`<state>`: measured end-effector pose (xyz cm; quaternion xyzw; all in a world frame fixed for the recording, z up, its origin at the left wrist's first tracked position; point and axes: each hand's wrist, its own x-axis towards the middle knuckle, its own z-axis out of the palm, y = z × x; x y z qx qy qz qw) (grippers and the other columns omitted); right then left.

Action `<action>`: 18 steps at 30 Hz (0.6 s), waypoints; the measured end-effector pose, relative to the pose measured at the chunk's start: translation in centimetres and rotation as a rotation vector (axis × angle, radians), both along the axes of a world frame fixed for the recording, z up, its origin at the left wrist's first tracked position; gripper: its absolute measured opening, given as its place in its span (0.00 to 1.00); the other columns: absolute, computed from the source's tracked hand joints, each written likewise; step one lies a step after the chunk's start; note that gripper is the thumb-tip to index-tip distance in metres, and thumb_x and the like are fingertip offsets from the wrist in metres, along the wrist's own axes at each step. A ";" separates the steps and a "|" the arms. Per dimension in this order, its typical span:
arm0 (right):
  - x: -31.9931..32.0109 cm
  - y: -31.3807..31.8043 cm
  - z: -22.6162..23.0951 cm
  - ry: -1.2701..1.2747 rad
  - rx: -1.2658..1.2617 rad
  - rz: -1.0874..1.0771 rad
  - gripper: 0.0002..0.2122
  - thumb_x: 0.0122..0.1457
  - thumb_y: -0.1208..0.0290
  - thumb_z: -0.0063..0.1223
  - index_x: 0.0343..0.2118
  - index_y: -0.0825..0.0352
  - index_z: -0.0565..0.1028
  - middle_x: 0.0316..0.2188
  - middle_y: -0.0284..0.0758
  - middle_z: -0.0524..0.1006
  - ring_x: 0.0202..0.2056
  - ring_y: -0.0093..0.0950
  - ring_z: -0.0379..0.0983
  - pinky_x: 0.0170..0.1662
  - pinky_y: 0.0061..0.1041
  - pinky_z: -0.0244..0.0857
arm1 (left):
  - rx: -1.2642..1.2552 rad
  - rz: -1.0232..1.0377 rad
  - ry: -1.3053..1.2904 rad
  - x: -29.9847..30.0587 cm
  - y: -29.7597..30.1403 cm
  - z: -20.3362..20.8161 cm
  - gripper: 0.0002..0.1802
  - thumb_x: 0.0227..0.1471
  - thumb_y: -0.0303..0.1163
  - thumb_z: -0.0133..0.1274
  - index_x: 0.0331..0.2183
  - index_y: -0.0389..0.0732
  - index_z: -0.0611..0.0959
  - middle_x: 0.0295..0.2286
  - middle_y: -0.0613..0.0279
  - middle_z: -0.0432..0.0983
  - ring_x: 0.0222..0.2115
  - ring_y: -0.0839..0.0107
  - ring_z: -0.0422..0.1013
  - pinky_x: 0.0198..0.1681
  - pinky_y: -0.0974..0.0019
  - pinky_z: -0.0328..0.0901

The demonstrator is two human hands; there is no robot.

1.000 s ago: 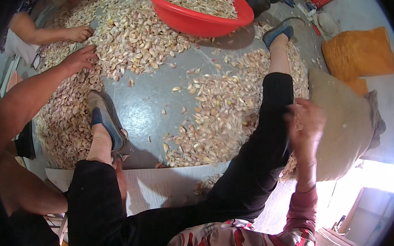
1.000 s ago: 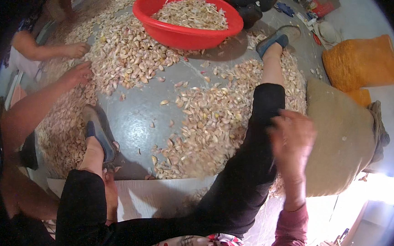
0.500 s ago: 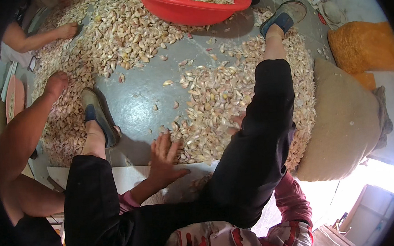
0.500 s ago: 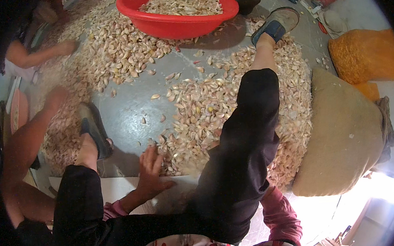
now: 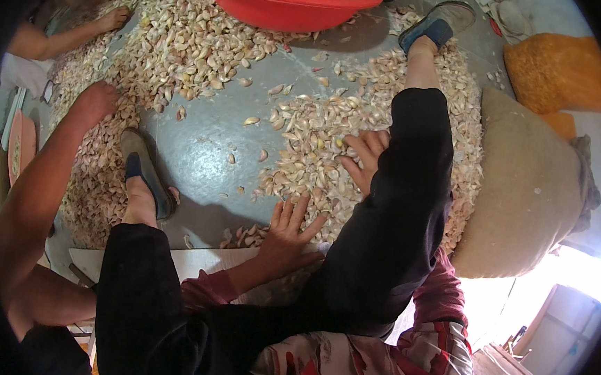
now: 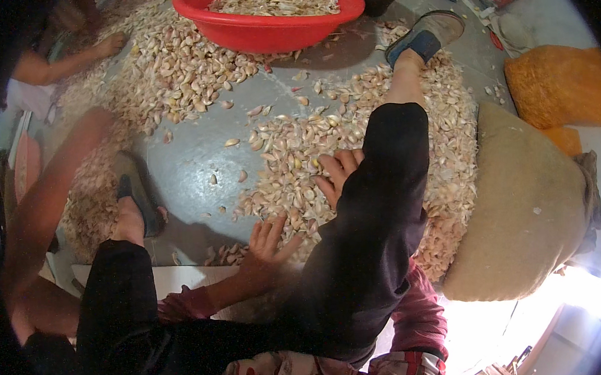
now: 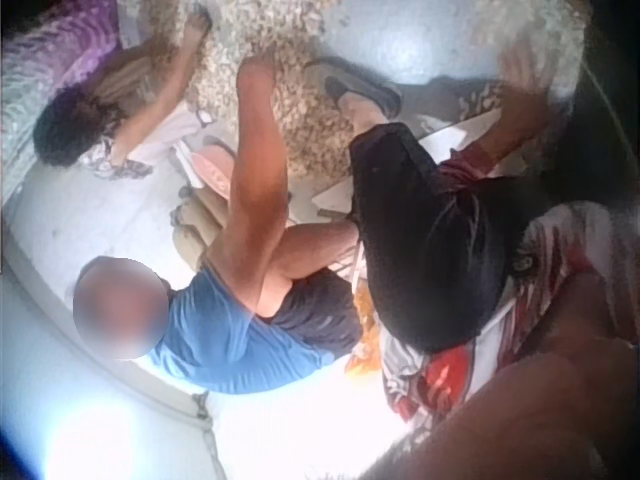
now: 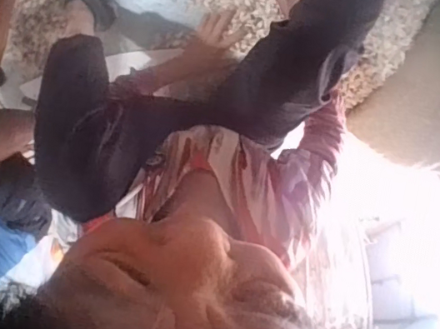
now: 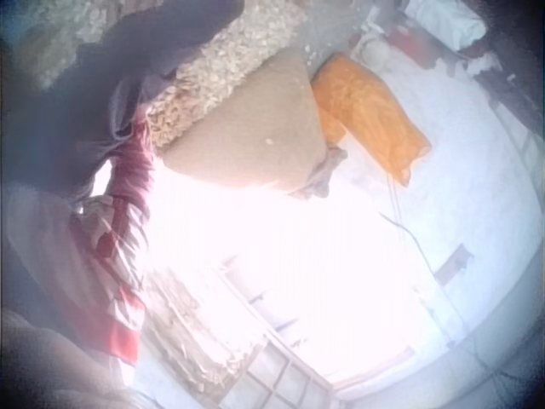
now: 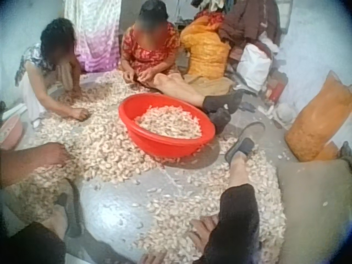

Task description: The person peels garlic cloves by hand and places the peeled cloves into a red plastic bowl while sitting on the floor.

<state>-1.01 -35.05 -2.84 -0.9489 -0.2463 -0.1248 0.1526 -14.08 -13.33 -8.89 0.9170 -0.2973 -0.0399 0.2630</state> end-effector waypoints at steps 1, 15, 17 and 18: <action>0.6 0.2 0.9 -0.022 -0.051 0.013 0.08 0.48 0.73 0.63 0.32 0.57 0.77 0.31 0.31 0.74 0.33 0.30 0.69 0.37 0.27 0.61 | -0.026 0.004 0.002 0.3 -0.3 0.6 0.32 0.46 0.42 0.56 0.53 0.42 0.73 0.57 0.30 0.54 0.51 0.37 0.62 0.52 0.33 0.56; 2.8 4.9 -1.3 -0.003 0.017 0.293 0.16 0.44 0.62 0.64 0.37 0.60 0.77 0.53 0.37 0.67 0.54 0.47 0.58 0.56 0.53 0.49 | -0.130 0.169 -0.141 0.1 0.3 1.5 0.43 0.37 0.48 0.65 0.55 0.43 0.70 0.56 0.32 0.54 0.55 0.35 0.57 0.54 0.32 0.52; 3.3 6.4 -2.3 0.093 -0.078 0.363 0.16 0.46 0.59 0.62 0.37 0.60 0.76 0.49 0.36 0.69 0.55 0.45 0.57 0.58 0.58 0.45 | -0.037 0.241 0.001 -0.1 1.5 2.5 0.45 0.36 0.46 0.67 0.56 0.43 0.68 0.57 0.32 0.52 0.57 0.33 0.53 0.55 0.29 0.49; 3.2 6.7 -2.9 0.124 -0.069 0.355 0.16 0.47 0.59 0.61 0.37 0.60 0.76 0.48 0.36 0.69 0.55 0.45 0.57 0.58 0.58 0.44 | -0.011 0.224 0.034 -0.5 2.0 2.2 0.46 0.35 0.46 0.68 0.55 0.43 0.68 0.57 0.31 0.51 0.57 0.32 0.51 0.55 0.29 0.48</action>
